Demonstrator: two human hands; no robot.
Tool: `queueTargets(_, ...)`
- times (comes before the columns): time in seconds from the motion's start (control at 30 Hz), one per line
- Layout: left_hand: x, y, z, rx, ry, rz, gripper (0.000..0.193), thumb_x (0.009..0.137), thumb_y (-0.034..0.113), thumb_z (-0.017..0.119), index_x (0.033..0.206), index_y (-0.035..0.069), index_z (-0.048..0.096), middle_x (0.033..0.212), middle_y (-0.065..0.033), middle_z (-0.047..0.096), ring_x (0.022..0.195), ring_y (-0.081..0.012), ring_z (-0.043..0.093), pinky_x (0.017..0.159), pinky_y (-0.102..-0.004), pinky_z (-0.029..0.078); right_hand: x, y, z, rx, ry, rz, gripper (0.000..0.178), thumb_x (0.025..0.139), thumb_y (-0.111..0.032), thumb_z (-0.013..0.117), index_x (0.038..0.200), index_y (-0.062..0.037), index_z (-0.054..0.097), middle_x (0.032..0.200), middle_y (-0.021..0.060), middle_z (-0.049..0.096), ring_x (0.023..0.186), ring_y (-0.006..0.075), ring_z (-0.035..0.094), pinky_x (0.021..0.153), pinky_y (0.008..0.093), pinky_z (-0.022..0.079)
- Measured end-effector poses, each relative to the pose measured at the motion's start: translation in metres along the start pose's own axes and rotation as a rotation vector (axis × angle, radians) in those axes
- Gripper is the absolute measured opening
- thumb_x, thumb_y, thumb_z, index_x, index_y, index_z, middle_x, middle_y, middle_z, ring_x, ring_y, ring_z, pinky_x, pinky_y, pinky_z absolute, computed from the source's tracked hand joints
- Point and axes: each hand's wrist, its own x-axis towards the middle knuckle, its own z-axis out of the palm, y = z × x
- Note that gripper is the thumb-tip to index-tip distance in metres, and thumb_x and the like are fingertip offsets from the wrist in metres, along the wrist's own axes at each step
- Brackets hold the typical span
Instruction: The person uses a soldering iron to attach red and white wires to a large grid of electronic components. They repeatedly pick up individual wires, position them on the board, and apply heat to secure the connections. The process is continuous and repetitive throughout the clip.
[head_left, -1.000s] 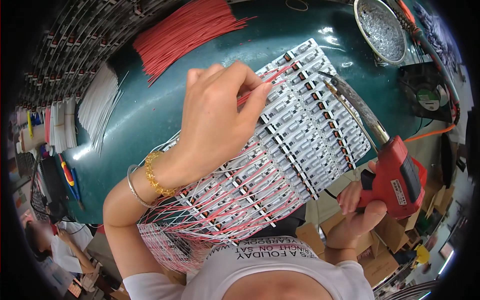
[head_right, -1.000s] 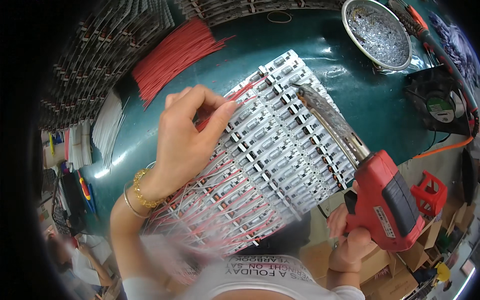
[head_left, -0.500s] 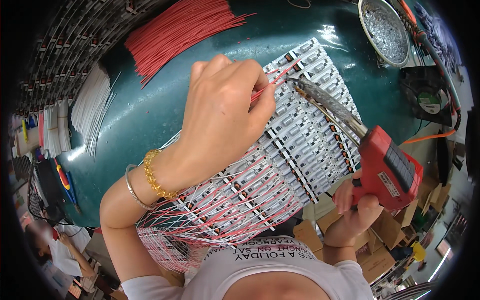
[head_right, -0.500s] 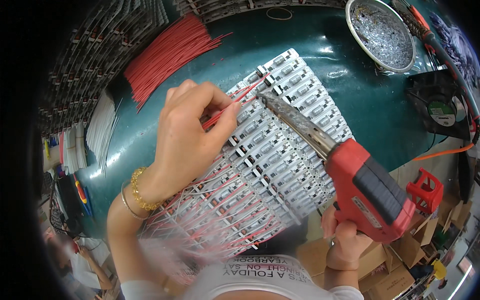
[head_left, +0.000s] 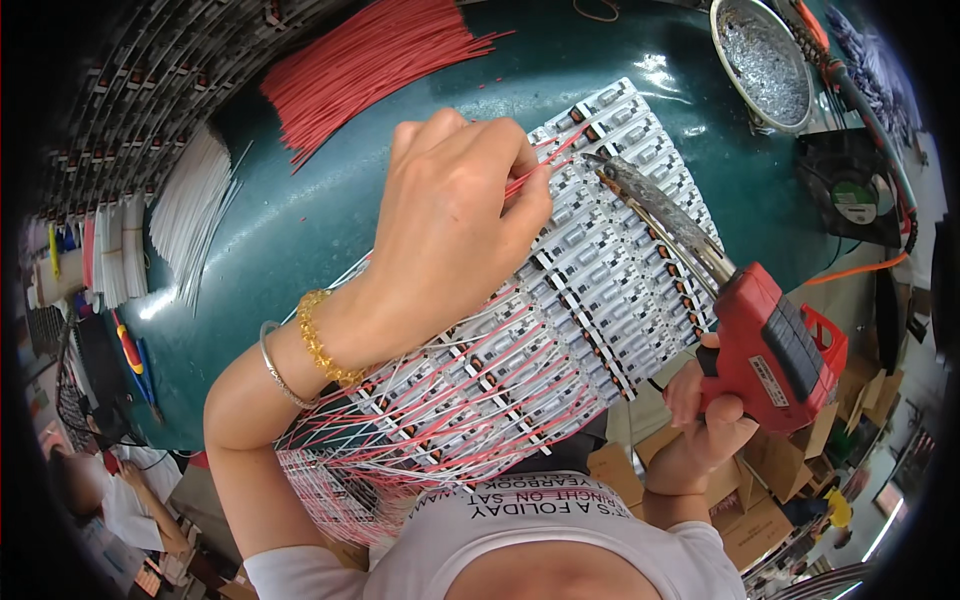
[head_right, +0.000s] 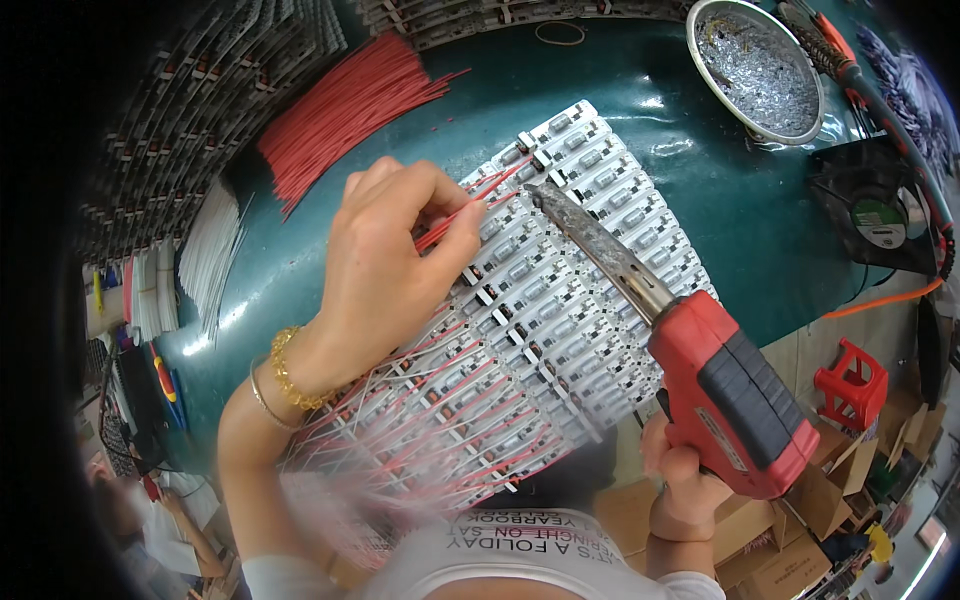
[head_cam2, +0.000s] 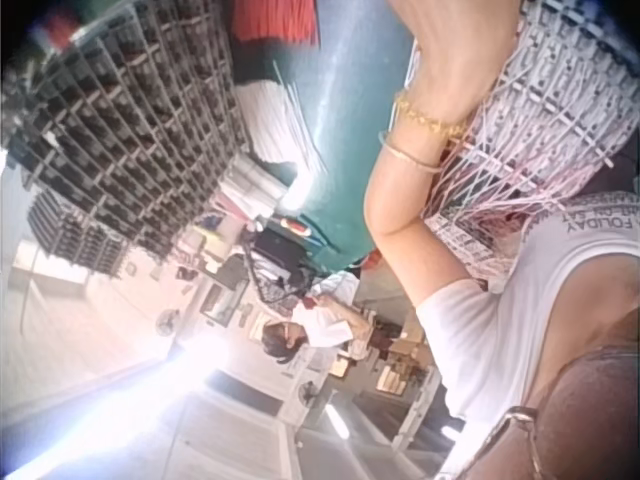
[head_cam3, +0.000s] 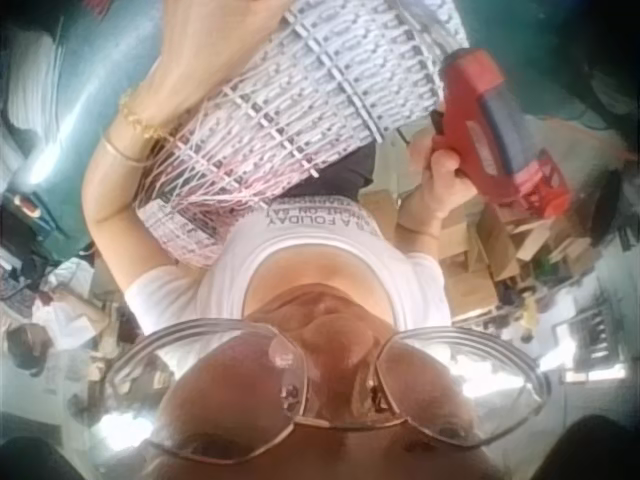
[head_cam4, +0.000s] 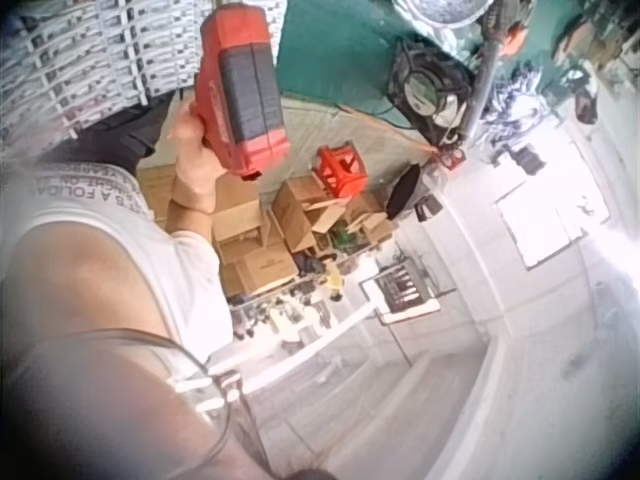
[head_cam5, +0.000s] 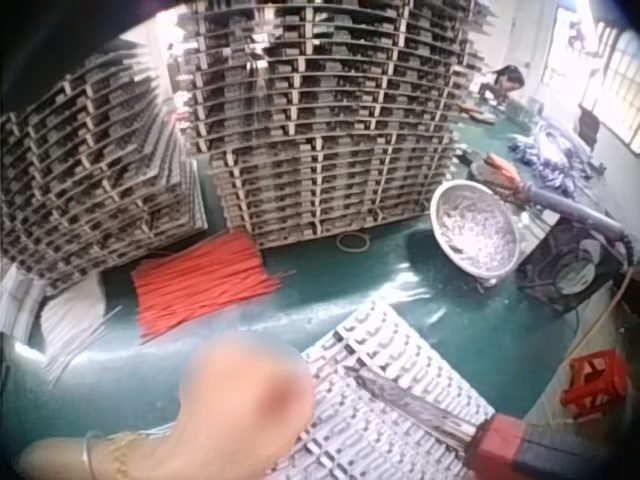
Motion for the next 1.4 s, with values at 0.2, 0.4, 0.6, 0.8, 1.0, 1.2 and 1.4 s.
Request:
queueTargets(0.2, 0.0, 0.001, -0.003, 0.039, 0.005, 0.003, 0.01, 0.073, 0.009, 0.065, 0.068, 0.005, 0.058, 0.063, -0.0046, 0.053, 0.063, -0.019, 0.046, 0.062, -0.0307, 0.034, 0.001, 0.002, 0.006, -0.024, 0.028, -0.028, 0.077, 0.074, -0.051, 0.064, 0.112, 0.0115, 0.042, 0.047, 0.0004, 0.043, 0.037, 0.0086, 0.04, 0.038, 0.0218, 0.031)
queueTargets(0.4, 0.0, 0.005, -0.018, -0.006, 0.084, 0.123, 0.011, 0.072, 0.007, 0.067, 0.065, 0.006, 0.058, 0.061, -0.003, 0.053, 0.059, -0.0184, 0.045, 0.061, -0.03, 0.033, 0.0, 0.001, -0.004, -0.044, 0.01, -0.126, 0.08, 0.079, -0.055, 0.055, 0.117, 0.0122, 0.037, 0.045, -0.0009, 0.04, 0.034, 0.0091, 0.039, 0.037, 0.0223, 0.033)
queueTargets(0.6, -0.012, 0.014, -0.014, -0.094, -0.095, -0.051, 0.014, 0.072, 0.007, 0.067, 0.064, 0.004, 0.056, 0.057, -0.0027, 0.051, 0.056, -0.0173, 0.044, 0.062, -0.0297, 0.032, -0.006, 0.004, -0.012, -0.012, -0.038, -0.096, 0.08, 0.078, -0.057, 0.056, 0.117, 0.0106, 0.037, 0.045, 0.0, 0.041, 0.035, 0.0095, 0.039, 0.037, 0.0228, 0.034)
queueTargets(0.8, -0.013, 0.013, -0.014, -0.126, -0.107, -0.084, 0.015, 0.071, 0.007, 0.067, 0.063, 0.005, 0.055, 0.059, -0.0037, 0.051, 0.056, -0.0163, 0.043, 0.06, -0.0292, 0.033, -0.005, 0.008, -0.013, -0.018, -0.087, -0.062, 0.075, 0.079, -0.055, 0.056, 0.111, 0.0105, 0.04, 0.046, 0.0018, 0.044, 0.035, 0.0099, 0.039, 0.038, 0.0229, 0.034)
queueTargets(1.0, -0.014, 0.011, -0.012, -0.15, -0.106, -0.112, 0.015, 0.072, 0.005, 0.067, 0.063, 0.003, 0.054, 0.059, -0.0038, 0.05, 0.056, -0.0147, 0.043, 0.054, -0.0276, 0.034, -0.006, 0.005, -0.007, 0.006, 0.002, -0.003, 0.081, 0.071, -0.054, 0.066, 0.11, 0.0132, 0.041, 0.048, 0.0004, 0.043, 0.037, 0.0096, 0.042, 0.037, 0.0222, 0.034)
queueTargets(1.2, -0.014, 0.01, -0.012, -0.151, -0.113, -0.122, 0.015, 0.072, 0.003, 0.066, 0.063, 0.002, 0.053, 0.059, -0.0036, 0.05, 0.056, -0.0128, 0.044, 0.052, -0.0261, 0.035, -0.007, 0.009, -0.009, -0.054, -0.021, -0.044, 0.069, 0.079, -0.051, 0.059, 0.107, 0.0098, 0.041, 0.046, 0.0017, 0.042, 0.036, 0.0099, 0.039, 0.038, 0.0229, 0.033)
queueTargets(1.4, -0.013, 0.009, -0.012, -0.163, -0.115, -0.106, 0.015, 0.072, 0.003, 0.066, 0.064, 0.002, 0.053, 0.059, -0.0034, 0.049, 0.056, -0.0125, 0.043, 0.052, -0.0257, 0.035, -0.01, 0.009, -0.008, -0.001, 0.036, -0.023, 0.081, 0.071, -0.05, 0.067, 0.115, 0.0115, 0.038, 0.051, 0.0014, 0.045, 0.038, 0.0099, 0.042, 0.038, 0.0216, 0.034)
